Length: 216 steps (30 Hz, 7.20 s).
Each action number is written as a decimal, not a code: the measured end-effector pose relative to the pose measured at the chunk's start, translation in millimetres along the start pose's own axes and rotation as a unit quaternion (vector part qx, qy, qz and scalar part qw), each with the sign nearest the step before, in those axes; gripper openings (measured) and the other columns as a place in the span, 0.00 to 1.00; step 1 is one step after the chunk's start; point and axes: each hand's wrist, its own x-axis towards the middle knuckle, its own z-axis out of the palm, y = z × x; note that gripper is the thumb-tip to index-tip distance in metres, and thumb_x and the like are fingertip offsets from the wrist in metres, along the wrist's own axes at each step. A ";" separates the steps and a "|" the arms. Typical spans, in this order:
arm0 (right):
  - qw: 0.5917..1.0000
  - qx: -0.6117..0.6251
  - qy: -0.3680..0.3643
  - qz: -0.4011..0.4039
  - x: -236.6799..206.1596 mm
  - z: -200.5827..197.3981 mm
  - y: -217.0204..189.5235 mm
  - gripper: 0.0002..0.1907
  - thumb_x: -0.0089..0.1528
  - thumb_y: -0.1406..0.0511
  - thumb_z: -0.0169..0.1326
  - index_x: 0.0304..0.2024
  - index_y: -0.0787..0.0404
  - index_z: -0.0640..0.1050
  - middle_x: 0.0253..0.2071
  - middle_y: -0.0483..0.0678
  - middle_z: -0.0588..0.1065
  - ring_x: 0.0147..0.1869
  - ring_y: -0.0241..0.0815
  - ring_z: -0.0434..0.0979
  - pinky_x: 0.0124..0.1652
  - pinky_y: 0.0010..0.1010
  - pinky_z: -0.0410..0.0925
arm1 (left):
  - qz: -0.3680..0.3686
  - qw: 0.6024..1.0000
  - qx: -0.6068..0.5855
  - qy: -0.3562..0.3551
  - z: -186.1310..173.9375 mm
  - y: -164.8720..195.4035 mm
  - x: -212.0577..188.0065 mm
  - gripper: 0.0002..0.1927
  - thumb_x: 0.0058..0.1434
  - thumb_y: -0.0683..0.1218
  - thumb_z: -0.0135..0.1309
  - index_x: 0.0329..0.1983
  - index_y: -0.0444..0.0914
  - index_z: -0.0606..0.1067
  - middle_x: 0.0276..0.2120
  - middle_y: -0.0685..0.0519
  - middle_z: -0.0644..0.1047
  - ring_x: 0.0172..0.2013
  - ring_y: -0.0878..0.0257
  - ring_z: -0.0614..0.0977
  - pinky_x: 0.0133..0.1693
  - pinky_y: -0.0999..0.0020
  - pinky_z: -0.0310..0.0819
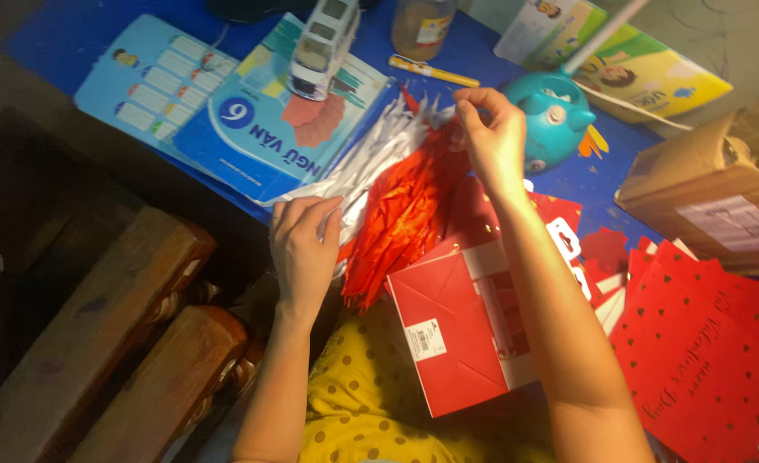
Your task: The person assembles red Valentine's Day gift bags by threading red and white ribbons through the handle slots and tying them. They handle multiple flat bags, fold them into shape, and stack the finished bags on the table.
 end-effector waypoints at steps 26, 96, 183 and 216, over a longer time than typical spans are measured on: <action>0.922 -0.335 -0.004 0.193 -196.4 -145.0 -18.6 0.13 0.60 0.60 0.60 0.43 0.60 0.82 0.29 0.49 0.80 0.30 0.39 0.78 0.32 0.32 0.69 | 0.209 0.945 -0.144 -0.208 76.2 133.1 -58.2 0.12 0.61 0.45 0.61 0.48 0.40 0.80 0.52 0.49 0.77 0.60 0.48 0.74 0.66 0.46 0.58; 0.968 -0.248 -0.028 0.000 -217.6 -152.9 4.0 0.36 0.54 0.65 0.63 0.65 0.60 0.70 0.57 0.54 0.73 0.62 0.48 0.73 0.57 0.39 0.67 | -0.174 0.767 -0.476 -0.395 93.8 139.3 -27.0 0.19 0.66 0.45 0.56 0.60 0.39 0.73 0.43 0.54 0.75 0.35 0.69 0.79 0.33 0.65 0.83; 0.941 -0.302 0.133 -0.071 -209.2 -115.4 16.1 0.06 0.67 0.75 0.51 0.46 0.66 0.77 0.42 0.52 0.73 0.42 0.50 0.79 0.41 0.36 0.71 | 0.016 0.910 -0.339 -0.238 147.4 126.5 -61.5 0.05 0.69 0.42 0.54 0.41 0.35 0.72 0.30 0.50 0.82 0.29 0.61 0.86 0.31 0.69 0.78; 0.912 -0.364 0.153 -0.113 -211.6 -121.3 27.3 0.06 0.66 0.75 0.52 0.46 0.65 0.76 0.43 0.54 0.74 0.46 0.56 0.78 0.42 0.41 0.70 | 0.025 0.909 -0.329 -0.254 137.9 138.1 -55.3 0.10 0.65 0.42 0.58 0.48 0.38 0.80 0.39 0.49 0.84 0.38 0.58 0.87 0.40 0.68 0.80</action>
